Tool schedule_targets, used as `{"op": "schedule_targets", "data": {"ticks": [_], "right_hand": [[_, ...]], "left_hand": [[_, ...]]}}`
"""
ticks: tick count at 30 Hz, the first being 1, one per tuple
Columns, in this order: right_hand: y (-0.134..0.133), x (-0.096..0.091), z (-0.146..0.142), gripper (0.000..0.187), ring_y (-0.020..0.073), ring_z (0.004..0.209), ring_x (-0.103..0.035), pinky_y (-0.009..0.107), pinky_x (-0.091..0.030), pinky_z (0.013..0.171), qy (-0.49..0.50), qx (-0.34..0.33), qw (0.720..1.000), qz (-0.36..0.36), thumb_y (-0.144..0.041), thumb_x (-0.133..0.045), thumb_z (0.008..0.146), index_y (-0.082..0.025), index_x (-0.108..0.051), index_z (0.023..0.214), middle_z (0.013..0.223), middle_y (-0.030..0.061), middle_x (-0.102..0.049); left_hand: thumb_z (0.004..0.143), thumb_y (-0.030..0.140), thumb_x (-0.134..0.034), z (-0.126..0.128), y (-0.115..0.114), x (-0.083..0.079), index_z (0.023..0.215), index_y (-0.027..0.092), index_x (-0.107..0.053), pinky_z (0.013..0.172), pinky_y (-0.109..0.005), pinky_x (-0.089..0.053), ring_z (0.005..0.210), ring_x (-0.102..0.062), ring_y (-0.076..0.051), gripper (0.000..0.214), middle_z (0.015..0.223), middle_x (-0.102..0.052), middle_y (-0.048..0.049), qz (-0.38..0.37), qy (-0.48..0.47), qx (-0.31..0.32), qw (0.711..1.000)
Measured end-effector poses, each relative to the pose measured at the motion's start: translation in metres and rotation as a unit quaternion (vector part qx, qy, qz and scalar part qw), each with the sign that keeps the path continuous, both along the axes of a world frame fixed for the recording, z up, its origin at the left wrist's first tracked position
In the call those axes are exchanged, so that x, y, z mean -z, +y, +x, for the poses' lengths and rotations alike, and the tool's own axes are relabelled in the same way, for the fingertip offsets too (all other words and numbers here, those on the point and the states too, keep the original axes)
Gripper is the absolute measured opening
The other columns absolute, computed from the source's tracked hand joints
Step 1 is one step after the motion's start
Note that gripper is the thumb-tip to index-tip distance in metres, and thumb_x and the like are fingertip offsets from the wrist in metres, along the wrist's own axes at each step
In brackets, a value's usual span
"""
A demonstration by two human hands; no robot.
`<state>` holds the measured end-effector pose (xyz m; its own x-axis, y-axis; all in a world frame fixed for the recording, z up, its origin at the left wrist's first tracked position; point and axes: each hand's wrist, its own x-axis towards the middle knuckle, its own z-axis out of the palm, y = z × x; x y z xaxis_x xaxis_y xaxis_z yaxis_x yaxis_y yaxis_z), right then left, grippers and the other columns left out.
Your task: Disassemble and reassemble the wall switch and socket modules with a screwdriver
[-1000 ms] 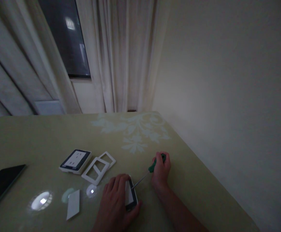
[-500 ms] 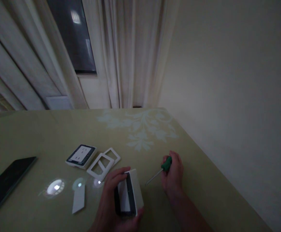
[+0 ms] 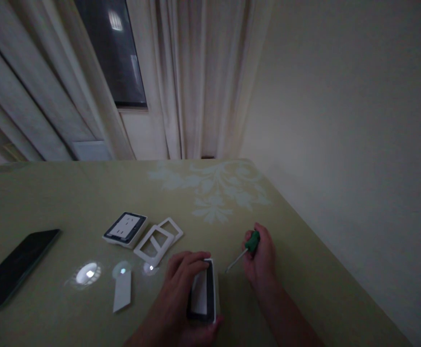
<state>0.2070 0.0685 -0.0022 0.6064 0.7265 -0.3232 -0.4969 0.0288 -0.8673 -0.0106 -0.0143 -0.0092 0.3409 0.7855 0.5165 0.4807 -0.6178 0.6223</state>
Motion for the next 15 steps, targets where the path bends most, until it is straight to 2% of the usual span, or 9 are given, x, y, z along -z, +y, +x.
{"op": "schedule_targets", "data": {"ticks": [3, 7, 9, 12, 15], "right_hand": [[0.002, -0.003, 0.003, 0.03, 0.0094, 0.043, -0.043, 0.02, -0.02, 0.036, 0.002, 0.004, 1.0, 0.001, -0.045, -0.072, 0.074, -0.025, -0.051, 0.079, 0.059, -0.0084, -0.054], [0.003, -0.006, 0.005, 0.03, 0.0094, 0.043, -0.041, 0.021, -0.021, 0.037, 0.001, 0.003, 1.0, 0.003, -0.045, -0.073, 0.075, -0.025, -0.051, 0.078, 0.058, -0.0083, -0.054], [0.003, -0.008, 0.004, 0.029, 0.0094, 0.043, -0.042, 0.021, -0.021, 0.037, 0.001, 0.006, 1.0, 0.003, -0.045, -0.072, 0.075, -0.025, -0.051, 0.078, 0.057, -0.0083, -0.054], [0.002, -0.01, 0.003, 0.029, 0.0094, 0.044, -0.045, 0.02, -0.022, 0.038, 0.0, 0.013, 1.0, -0.002, -0.044, -0.073, 0.074, -0.024, -0.053, 0.079, 0.059, -0.0076, -0.057], [0.002, -0.011, 0.003, 0.029, 0.0094, 0.045, -0.046, 0.02, -0.025, 0.039, -0.002, 0.016, 1.0, 0.0, -0.043, -0.073, 0.074, -0.025, -0.052, 0.08, 0.058, -0.0081, -0.057]], "left_hand": [[0.071, 0.03, -0.088, -0.004, 0.002, -0.006, 0.145, 0.033, -0.054, 0.112, -0.046, -0.055, 0.133, -0.061, -0.033, 0.082, 0.146, -0.069, -0.008, -0.032, 0.106, 0.067, 0.992], [0.068, 0.035, -0.091, -0.005, 0.005, -0.01, 0.146, 0.031, -0.06, 0.114, -0.048, -0.055, 0.131, -0.061, -0.036, 0.084, 0.145, -0.07, -0.008, -0.074, 0.188, 0.141, 0.969], [0.065, 0.037, -0.094, -0.007, 0.005, -0.007, 0.15, 0.033, -0.058, 0.116, -0.054, -0.053, 0.134, -0.059, -0.039, 0.092, 0.15, -0.067, -0.0085, -0.086, 0.201, 0.128, 0.967], [0.063, 0.037, -0.096, -0.013, 0.004, -0.004, 0.161, 0.038, -0.046, 0.119, -0.067, -0.048, 0.142, -0.052, -0.045, 0.11, 0.162, -0.055, -0.0102, -0.098, 0.205, 0.054, 0.972], [0.067, 0.028, -0.09, -0.02, 0.002, -0.007, 0.168, 0.04, -0.034, 0.12, -0.068, -0.048, 0.153, -0.042, -0.046, 0.117, 0.171, -0.043, -0.011, -0.126, 0.191, 0.019, 0.973]]}}
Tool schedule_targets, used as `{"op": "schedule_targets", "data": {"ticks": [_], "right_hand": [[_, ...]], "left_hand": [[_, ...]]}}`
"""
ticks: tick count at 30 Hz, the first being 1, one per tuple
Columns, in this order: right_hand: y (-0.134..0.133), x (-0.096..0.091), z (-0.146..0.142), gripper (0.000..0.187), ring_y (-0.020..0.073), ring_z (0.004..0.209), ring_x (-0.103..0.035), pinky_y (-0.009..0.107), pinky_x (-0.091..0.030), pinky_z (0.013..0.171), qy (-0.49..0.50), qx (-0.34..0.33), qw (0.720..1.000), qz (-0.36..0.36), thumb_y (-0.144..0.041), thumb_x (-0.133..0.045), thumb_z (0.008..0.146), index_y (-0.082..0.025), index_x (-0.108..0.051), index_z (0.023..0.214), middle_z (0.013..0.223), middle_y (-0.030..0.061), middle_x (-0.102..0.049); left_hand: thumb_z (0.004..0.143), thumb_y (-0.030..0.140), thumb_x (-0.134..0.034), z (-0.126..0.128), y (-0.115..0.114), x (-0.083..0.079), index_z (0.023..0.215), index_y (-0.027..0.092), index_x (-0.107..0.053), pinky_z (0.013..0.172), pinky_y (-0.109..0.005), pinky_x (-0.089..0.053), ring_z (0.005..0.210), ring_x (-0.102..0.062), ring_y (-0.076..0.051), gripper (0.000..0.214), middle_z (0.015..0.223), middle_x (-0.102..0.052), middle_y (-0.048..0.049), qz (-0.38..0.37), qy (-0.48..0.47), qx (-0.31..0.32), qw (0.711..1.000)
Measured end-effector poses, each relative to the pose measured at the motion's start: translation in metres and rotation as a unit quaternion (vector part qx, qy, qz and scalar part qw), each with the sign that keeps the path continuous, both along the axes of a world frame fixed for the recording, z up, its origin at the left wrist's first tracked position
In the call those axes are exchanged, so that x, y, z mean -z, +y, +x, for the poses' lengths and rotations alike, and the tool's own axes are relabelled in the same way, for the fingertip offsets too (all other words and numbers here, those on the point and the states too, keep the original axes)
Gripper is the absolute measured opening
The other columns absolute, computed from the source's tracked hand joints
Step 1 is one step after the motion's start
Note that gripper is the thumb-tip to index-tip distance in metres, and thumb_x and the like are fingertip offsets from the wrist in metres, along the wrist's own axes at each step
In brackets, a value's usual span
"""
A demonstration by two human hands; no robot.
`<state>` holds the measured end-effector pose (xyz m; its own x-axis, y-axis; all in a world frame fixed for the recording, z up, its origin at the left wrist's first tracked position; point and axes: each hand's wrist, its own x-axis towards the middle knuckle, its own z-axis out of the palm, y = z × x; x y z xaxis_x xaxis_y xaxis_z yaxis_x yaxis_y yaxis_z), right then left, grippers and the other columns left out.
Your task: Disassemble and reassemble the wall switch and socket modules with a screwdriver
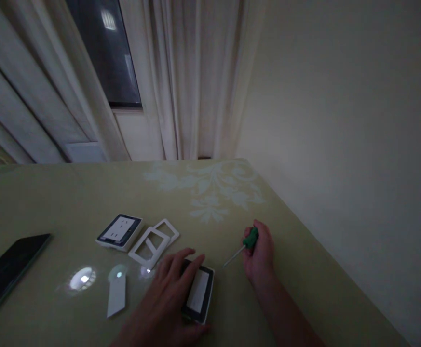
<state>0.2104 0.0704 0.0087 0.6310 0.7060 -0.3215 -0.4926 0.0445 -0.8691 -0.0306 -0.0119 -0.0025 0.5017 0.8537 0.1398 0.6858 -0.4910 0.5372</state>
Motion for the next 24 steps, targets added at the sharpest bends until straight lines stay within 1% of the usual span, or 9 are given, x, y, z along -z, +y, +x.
{"op": "schedule_targets", "data": {"ticks": [3, 6, 8, 11, 14, 17, 20, 22, 24], "right_hand": [[0.0, 0.001, 0.002, 0.028, 0.0096, 0.045, -0.045, 0.02, -0.026, 0.039, -0.001, -0.001, 1.0, 0.002, -0.043, -0.073, 0.074, -0.025, -0.052, 0.08, 0.058, -0.0083, -0.056], [0.001, 0.002, 0.004, 0.03, 0.0099, 0.045, -0.045, 0.021, -0.027, 0.04, -0.004, -0.003, 1.0, 0.006, -0.043, -0.074, 0.075, -0.025, -0.051, 0.08, 0.059, -0.008, -0.056], [0.002, 0.003, 0.005, 0.03, 0.01, 0.045, -0.045, 0.021, -0.028, 0.04, -0.009, -0.002, 1.0, 0.012, -0.044, -0.074, 0.075, -0.025, -0.05, 0.08, 0.058, -0.0083, -0.055], [0.003, 0.003, 0.004, 0.031, 0.01, 0.045, -0.044, 0.02, -0.025, 0.04, -0.02, 0.006, 1.0, 0.021, -0.044, -0.073, 0.075, -0.025, -0.049, 0.079, 0.056, -0.0088, -0.053], [0.003, 0.002, 0.003, 0.031, 0.0097, 0.043, -0.043, 0.02, -0.023, 0.038, -0.036, 0.014, 0.999, 0.025, -0.045, -0.073, 0.075, -0.025, -0.05, 0.08, 0.056, -0.009, -0.054], [0.001, -0.001, 0.002, 0.031, 0.0105, 0.043, -0.045, 0.019, -0.025, 0.038, -0.063, 0.017, 0.997, 0.035, -0.047, -0.074, 0.077, -0.025, -0.054, 0.085, 0.057, -0.0087, -0.055], [-0.001, -0.005, 0.0, 0.032, 0.012, 0.047, -0.05, 0.017, -0.032, 0.039, -0.103, 0.023, 0.993, 0.06, -0.049, -0.075, 0.081, -0.025, -0.056, 0.093, 0.059, -0.0086, -0.058], [-0.004, -0.008, -0.001, 0.035, 0.0122, 0.049, -0.052, 0.017, -0.036, 0.04, -0.133, 0.029, 0.987, 0.083, -0.05, -0.078, 0.082, -0.026, -0.056, 0.095, 0.062, -0.0085, -0.059], [-0.008, -0.01, -0.003, 0.037, 0.012, 0.051, -0.054, 0.017, -0.041, 0.042, -0.182, 0.031, 0.976, 0.113, -0.051, -0.08, 0.084, -0.025, -0.057, 0.096, 0.063, -0.0077, -0.061]], "left_hand": [[0.071, 0.014, -0.077, -0.005, 0.0, -0.007, 0.17, 0.043, -0.025, 0.123, -0.063, -0.049, 0.16, -0.037, -0.04, 0.116, 0.18, -0.029, -0.0058, -0.022, -0.021, 0.027, 0.999], [0.068, 0.007, -0.071, -0.011, 0.004, -0.006, 0.169, 0.045, -0.029, 0.125, -0.07, -0.043, 0.164, -0.029, -0.043, 0.116, 0.183, -0.022, -0.0027, -0.005, -0.017, 0.034, 0.999], [0.069, 0.009, -0.074, -0.017, 0.009, 0.0, 0.168, 0.043, -0.033, 0.124, -0.075, -0.042, 0.162, -0.033, -0.045, 0.112, 0.18, -0.031, -0.0066, 0.008, -0.02, 0.002, 1.0], [0.08, 0.01, -0.071, -0.027, 0.015, 0.009, 0.17, 0.042, -0.029, 0.123, -0.067, -0.048, 0.157, -0.047, -0.039, 0.105, 0.171, -0.047, -0.0092, -0.02, -0.053, 0.021, 0.998], [0.083, 0.003, -0.056, -0.031, 0.019, 0.012, 0.171, 0.044, -0.027, 0.124, -0.067, -0.046, 0.163, -0.038, -0.036, 0.101, 0.177, -0.04, -0.0051, -0.002, -0.084, 0.042, 0.996], [0.093, 0.004, -0.046, -0.024, 0.019, 0.014, 0.166, 0.042, -0.039, 0.125, -0.067, -0.045, 0.161, -0.041, -0.033, 0.082, 0.174, -0.045, -0.0045, 0.043, -0.105, -0.03, 0.993], [0.104, 0.026, -0.056, -0.01, 0.014, 0.021, 0.165, 0.037, -0.04, 0.121, -0.06, -0.052, 0.154, -0.052, -0.034, 0.064, 0.166, -0.055, -0.0078, 0.035, -0.107, -0.099, 0.989], [0.094, 0.036, -0.074, 0.0, 0.01, 0.027, 0.166, 0.033, -0.04, 0.116, -0.061, -0.056, 0.149, -0.055, -0.04, 0.079, 0.163, -0.058, -0.0112, 0.03, -0.086, -0.106, 0.99], [0.082, 0.029, -0.082, 0.005, 0.008, 0.032, 0.166, 0.03, -0.039, 0.116, -0.061, -0.057, 0.145, -0.059, -0.041, 0.094, 0.159, -0.061, -0.0132, 0.034, -0.075, -0.086, 0.993]]}}
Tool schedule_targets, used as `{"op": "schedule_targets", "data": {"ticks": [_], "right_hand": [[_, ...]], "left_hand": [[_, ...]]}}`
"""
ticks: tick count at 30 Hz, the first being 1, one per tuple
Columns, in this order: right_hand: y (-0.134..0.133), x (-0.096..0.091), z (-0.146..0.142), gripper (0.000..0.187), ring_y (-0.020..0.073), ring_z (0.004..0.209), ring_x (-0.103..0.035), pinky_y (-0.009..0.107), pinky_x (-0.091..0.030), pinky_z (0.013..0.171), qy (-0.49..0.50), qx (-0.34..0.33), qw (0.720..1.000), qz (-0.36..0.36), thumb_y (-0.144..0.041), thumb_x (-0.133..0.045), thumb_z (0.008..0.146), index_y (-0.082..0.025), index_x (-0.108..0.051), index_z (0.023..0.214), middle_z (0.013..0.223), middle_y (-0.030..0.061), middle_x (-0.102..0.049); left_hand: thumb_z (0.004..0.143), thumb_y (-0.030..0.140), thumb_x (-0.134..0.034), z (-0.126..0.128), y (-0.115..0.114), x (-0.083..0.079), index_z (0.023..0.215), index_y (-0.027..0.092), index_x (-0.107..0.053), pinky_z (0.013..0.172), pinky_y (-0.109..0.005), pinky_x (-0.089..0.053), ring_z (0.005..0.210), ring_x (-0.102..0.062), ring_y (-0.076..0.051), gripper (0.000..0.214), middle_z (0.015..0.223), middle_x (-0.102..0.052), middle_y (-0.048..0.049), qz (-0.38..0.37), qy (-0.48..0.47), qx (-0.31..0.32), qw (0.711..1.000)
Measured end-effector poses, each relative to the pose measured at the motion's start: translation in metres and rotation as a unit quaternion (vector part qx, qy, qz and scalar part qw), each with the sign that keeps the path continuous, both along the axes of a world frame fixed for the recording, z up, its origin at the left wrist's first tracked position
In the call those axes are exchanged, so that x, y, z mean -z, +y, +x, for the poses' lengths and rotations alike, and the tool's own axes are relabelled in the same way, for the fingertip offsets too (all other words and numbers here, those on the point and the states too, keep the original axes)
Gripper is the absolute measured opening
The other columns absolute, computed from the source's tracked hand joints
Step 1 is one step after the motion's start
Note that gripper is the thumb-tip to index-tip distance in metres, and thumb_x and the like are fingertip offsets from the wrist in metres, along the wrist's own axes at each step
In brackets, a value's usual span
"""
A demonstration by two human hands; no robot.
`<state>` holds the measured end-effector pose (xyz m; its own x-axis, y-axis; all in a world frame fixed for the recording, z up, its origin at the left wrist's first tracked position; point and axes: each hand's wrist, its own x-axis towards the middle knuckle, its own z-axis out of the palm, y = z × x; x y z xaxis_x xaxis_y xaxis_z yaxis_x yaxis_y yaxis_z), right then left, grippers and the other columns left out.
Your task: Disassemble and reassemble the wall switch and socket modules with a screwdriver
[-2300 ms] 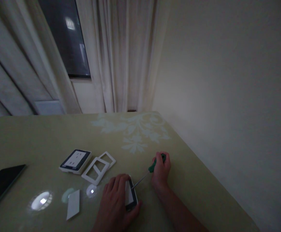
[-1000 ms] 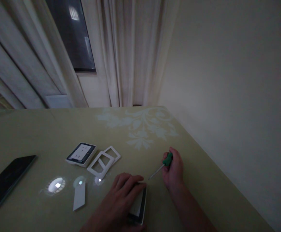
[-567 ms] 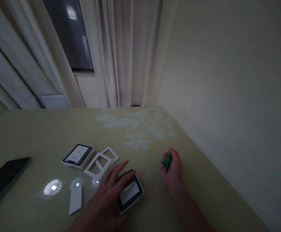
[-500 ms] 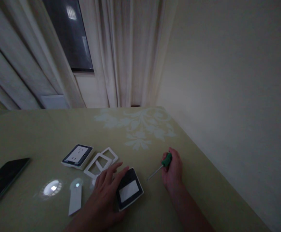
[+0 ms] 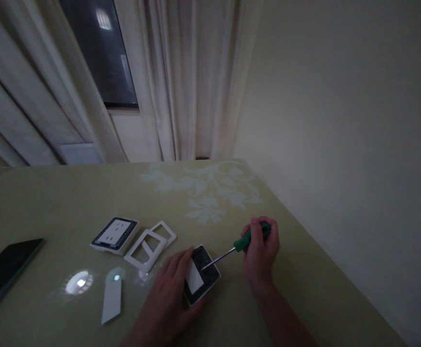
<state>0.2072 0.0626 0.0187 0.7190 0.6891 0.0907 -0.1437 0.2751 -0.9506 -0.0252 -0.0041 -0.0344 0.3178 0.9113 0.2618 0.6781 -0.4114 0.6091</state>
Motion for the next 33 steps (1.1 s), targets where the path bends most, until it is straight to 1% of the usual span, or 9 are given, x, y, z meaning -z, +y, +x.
{"op": "schedule_targets", "data": {"ticks": [3, 5, 10, 18, 21, 23, 25, 28, 33], "right_hand": [[-0.01, -0.003, -0.006, 0.032, 0.012, 0.053, -0.057, 0.019, -0.048, 0.047, -0.129, -0.003, 0.99, 0.06, -0.048, -0.077, 0.092, -0.023, -0.057, 0.097, 0.064, -0.0062, -0.062], [-0.019, -0.005, -0.011, 0.024, 0.0117, 0.051, -0.058, 0.019, -0.05, 0.047, -0.201, -0.009, 0.975, 0.098, -0.042, -0.072, 0.099, -0.023, -0.057, 0.097, 0.064, -0.0059, -0.062], [-0.039, -0.004, -0.019, 0.009, 0.0111, 0.054, -0.062, 0.021, -0.053, 0.052, -0.28, -0.031, 0.943, 0.177, -0.025, -0.067, 0.101, -0.023, -0.059, 0.1, 0.071, -0.0044, -0.063], [-0.056, -0.007, -0.019, 0.022, 0.0138, 0.057, -0.065, 0.026, -0.055, 0.052, -0.354, -0.096, 0.881, 0.297, -0.01, -0.065, 0.094, -0.023, -0.06, 0.111, 0.075, -0.0028, -0.067], [-0.056, -0.006, -0.024, 0.019, 0.016, 0.055, -0.065, 0.029, -0.054, 0.051, -0.31, -0.087, 0.91, 0.262, -0.015, -0.069, 0.095, -0.027, -0.06, 0.106, 0.072, -0.0036, -0.067], [-0.051, -0.005, -0.026, 0.013, 0.0163, 0.053, -0.063, 0.029, -0.053, 0.051, -0.249, -0.038, 0.95, 0.186, -0.024, -0.072, 0.096, -0.027, -0.059, 0.1, 0.071, -0.0034, -0.065], [-0.041, -0.004, -0.026, 0.017, 0.0149, 0.052, -0.059, 0.026, -0.05, 0.049, -0.202, -0.005, 0.973, 0.111, -0.036, -0.072, 0.097, -0.026, -0.058, 0.096, 0.068, -0.0041, -0.062], [-0.025, -0.002, -0.023, 0.027, 0.0137, 0.05, -0.054, 0.023, -0.045, 0.048, -0.16, -0.016, 0.986, 0.045, -0.048, -0.071, 0.096, -0.025, -0.056, 0.093, 0.063, -0.0062, -0.057], [-0.009, 0.012, -0.021, 0.027, 0.0145, 0.054, -0.056, 0.023, -0.046, 0.051, -0.13, -0.024, 0.991, 0.003, -0.048, -0.07, 0.094, -0.024, -0.057, 0.093, 0.063, -0.0058, -0.059]], "left_hand": [[0.072, 0.012, -0.077, 0.0, -0.002, -0.001, 0.17, 0.032, -0.031, 0.121, -0.055, -0.055, 0.149, -0.055, -0.038, 0.111, 0.165, -0.055, -0.0117, -0.006, -0.005, 0.062, 0.998], [0.069, 0.012, -0.079, -0.001, -0.003, -0.005, 0.169, 0.034, -0.033, 0.123, -0.055, -0.053, 0.151, -0.052, -0.038, 0.112, 0.167, -0.05, -0.0109, -0.019, -0.009, 0.088, 0.996], [0.082, 0.034, -0.086, 0.01, -0.004, -0.008, 0.152, 0.03, -0.055, 0.117, -0.059, -0.056, 0.137, -0.06, -0.038, 0.076, 0.149, -0.063, -0.0127, -0.02, -0.026, 0.029, 0.999], [0.083, 0.035, -0.086, 0.032, -0.006, -0.01, 0.143, 0.025, -0.061, 0.11, -0.056, -0.058, 0.127, -0.062, -0.036, 0.066, 0.137, -0.068, -0.013, -0.028, -0.039, 0.015, 0.999], [0.085, 0.035, -0.086, 0.034, -0.005, -0.011, 0.142, 0.025, -0.062, 0.108, -0.056, -0.057, 0.125, -0.062, -0.036, 0.063, 0.136, -0.069, -0.0137, -0.032, -0.048, 0.013, 0.998], [0.084, 0.034, -0.086, 0.034, -0.004, -0.012, 0.142, 0.025, -0.062, 0.109, -0.058, -0.056, 0.125, -0.062, -0.037, 0.063, 0.136, -0.069, -0.0139, -0.037, -0.048, 0.014, 0.998], [0.083, 0.034, -0.086, 0.034, -0.004, -0.013, 0.14, 0.026, -0.062, 0.109, -0.059, -0.056, 0.124, -0.062, -0.038, 0.062, 0.135, -0.069, -0.0136, -0.041, -0.045, 0.014, 0.998], [0.081, 0.032, -0.087, 0.035, -0.003, -0.014, 0.138, 0.025, -0.064, 0.109, -0.06, -0.056, 0.123, -0.063, -0.038, 0.062, 0.134, -0.07, -0.0137, -0.044, -0.04, 0.008, 0.998], [0.081, 0.031, -0.086, 0.033, -0.002, -0.012, 0.138, 0.024, -0.064, 0.108, -0.057, -0.057, 0.123, -0.064, -0.038, 0.062, 0.134, -0.071, -0.0134, -0.036, -0.044, 0.011, 0.998]]}}
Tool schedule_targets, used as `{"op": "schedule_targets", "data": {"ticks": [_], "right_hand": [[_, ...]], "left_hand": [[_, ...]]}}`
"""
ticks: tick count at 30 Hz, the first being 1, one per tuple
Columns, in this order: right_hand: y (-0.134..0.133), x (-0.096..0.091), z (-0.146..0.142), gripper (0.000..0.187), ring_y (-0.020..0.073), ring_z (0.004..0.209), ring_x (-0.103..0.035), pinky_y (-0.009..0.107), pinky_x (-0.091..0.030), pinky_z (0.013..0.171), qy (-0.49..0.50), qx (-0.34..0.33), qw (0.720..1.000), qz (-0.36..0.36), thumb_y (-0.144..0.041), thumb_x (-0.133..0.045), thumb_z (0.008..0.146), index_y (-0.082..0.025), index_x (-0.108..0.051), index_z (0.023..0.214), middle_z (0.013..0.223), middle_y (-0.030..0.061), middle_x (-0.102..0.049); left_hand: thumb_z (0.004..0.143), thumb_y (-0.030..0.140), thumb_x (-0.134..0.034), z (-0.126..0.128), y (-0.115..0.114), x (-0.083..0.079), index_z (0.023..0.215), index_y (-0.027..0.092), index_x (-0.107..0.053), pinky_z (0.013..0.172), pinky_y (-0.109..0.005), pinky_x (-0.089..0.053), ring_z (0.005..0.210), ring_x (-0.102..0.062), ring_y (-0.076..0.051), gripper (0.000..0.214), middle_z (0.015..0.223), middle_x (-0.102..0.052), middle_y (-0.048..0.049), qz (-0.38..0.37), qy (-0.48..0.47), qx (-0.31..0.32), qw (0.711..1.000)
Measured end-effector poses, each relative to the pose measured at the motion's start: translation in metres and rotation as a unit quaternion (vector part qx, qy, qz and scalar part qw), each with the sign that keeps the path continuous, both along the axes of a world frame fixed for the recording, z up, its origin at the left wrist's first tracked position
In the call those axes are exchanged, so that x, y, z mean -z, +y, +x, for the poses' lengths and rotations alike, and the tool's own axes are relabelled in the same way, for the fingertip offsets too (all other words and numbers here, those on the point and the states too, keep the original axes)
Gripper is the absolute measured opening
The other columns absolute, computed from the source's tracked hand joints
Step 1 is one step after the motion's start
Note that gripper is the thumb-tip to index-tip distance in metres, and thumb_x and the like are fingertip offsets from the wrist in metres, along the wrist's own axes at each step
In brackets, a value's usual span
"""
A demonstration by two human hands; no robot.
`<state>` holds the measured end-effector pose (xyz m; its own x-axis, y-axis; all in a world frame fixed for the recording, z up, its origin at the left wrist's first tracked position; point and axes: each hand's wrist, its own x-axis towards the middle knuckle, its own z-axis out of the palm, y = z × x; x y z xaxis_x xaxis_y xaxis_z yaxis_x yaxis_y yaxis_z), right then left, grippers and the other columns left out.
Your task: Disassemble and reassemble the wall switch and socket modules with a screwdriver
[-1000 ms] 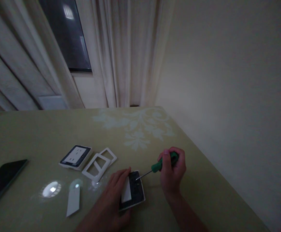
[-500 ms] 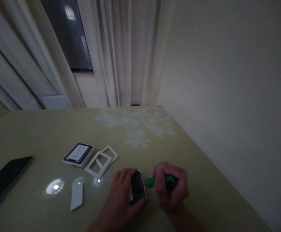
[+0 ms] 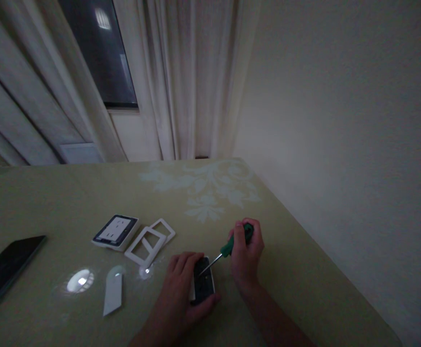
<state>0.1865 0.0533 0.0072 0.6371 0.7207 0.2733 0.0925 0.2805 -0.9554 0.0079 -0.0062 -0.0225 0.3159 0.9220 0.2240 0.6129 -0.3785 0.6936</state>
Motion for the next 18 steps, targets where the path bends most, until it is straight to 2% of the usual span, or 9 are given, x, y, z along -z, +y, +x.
{"op": "schedule_targets", "data": {"ticks": [6, 12, 18], "right_hand": [[0.004, 0.015, -0.001, 0.025, 0.0141, 0.055, -0.055, 0.022, -0.046, 0.05, 0.037, 0.002, 0.998, -0.043, -0.047, -0.069, 0.093, -0.024, -0.058, 0.092, 0.064, -0.0068, -0.059], [0.003, 0.024, -0.014, 0.026, 0.0113, 0.045, -0.049, 0.02, -0.04, 0.043, 0.082, -0.027, 0.992, -0.088, -0.044, -0.073, 0.088, -0.023, -0.058, 0.086, 0.059, -0.0086, -0.057], [0.011, 0.02, -0.002, 0.032, 0.0097, 0.042, -0.047, 0.017, -0.031, 0.037, 0.14, 0.003, 0.985, -0.102, -0.051, -0.073, 0.084, -0.024, -0.056, 0.089, 0.061, -0.0091, -0.057]], "left_hand": [[0.081, 0.034, -0.087, -0.003, 0.001, 0.004, 0.137, 0.022, -0.065, 0.107, -0.057, -0.058, 0.123, -0.066, -0.037, 0.062, 0.132, -0.073, -0.0139, 0.019, -0.003, -0.012, 1.0], [0.082, 0.037, -0.086, -0.004, 0.005, 0.003, 0.136, 0.022, -0.066, 0.107, -0.057, -0.059, 0.123, -0.067, -0.038, 0.059, 0.133, -0.073, -0.0152, 0.018, -0.022, -0.023, 0.999], [0.103, 0.04, -0.063, -0.01, 0.005, 0.007, 0.132, 0.025, -0.066, 0.101, -0.05, -0.061, 0.118, -0.073, -0.033, 0.033, 0.127, -0.076, -0.0136, 0.008, -0.053, -0.034, 0.998]]}}
